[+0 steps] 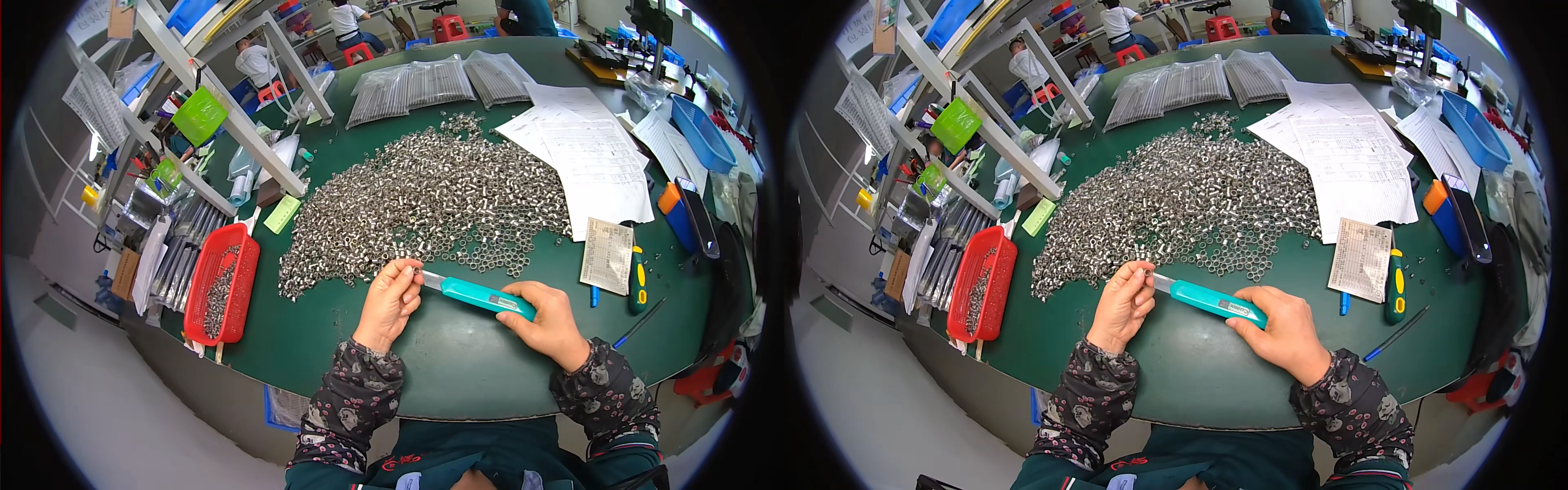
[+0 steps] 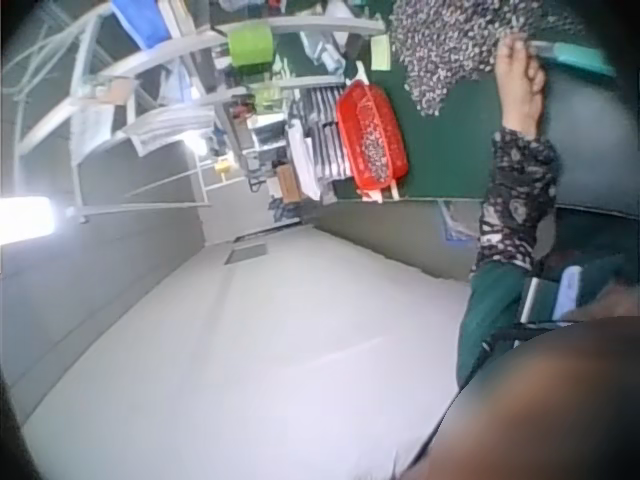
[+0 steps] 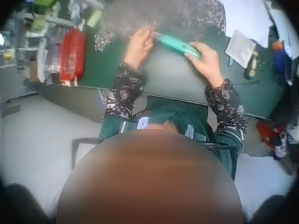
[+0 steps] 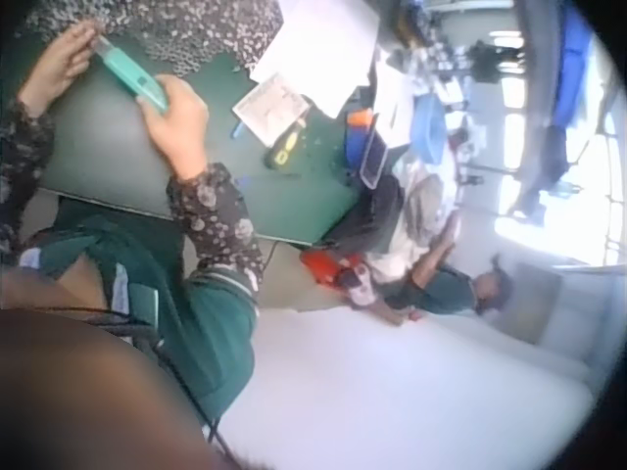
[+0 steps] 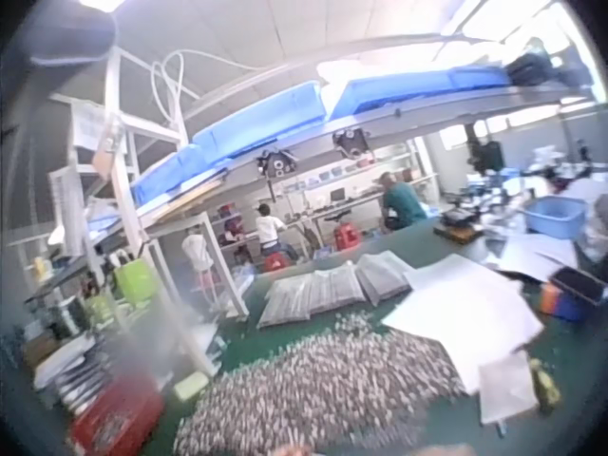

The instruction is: Processing small metal hardware components one by one using a handheld deburring or cutting tool at a factory workbench.

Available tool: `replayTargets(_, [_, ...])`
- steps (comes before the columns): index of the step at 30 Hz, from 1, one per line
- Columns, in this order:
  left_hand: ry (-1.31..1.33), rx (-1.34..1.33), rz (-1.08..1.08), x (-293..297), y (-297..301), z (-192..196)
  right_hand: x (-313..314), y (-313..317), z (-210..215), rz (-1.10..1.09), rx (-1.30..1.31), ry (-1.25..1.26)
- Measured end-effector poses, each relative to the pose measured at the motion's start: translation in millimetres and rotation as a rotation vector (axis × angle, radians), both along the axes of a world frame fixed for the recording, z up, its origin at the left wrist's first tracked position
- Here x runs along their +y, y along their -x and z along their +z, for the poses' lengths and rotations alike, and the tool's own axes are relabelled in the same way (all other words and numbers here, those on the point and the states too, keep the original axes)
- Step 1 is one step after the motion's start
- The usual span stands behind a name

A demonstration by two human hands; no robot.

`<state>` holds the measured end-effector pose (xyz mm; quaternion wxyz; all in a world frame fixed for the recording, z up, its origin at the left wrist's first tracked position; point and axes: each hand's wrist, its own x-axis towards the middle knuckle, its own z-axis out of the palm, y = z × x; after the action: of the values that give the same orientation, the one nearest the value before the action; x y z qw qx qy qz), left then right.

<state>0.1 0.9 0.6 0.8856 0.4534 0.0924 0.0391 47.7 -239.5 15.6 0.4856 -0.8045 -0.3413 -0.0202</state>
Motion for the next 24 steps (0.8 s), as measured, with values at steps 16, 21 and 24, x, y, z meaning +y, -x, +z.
replayTargets(16, [-0.084, -0.019, 0.017, -3.1, -0.4, 3.6, 0.0, 0.5, 3.8, -0.048, 0.050, -0.065])
replayTargets(21, [-0.081, -0.028, 0.025, -3.8, -1.3, 3.5, -0.6, 0.3, 2.0, -0.036, 0.060, -0.037])
replayTargets(24, [-0.099, -0.020, 0.033, -3.7, -0.6, 3.0, -0.2, 0.0, 1.8, -0.028, 0.057, -0.024])
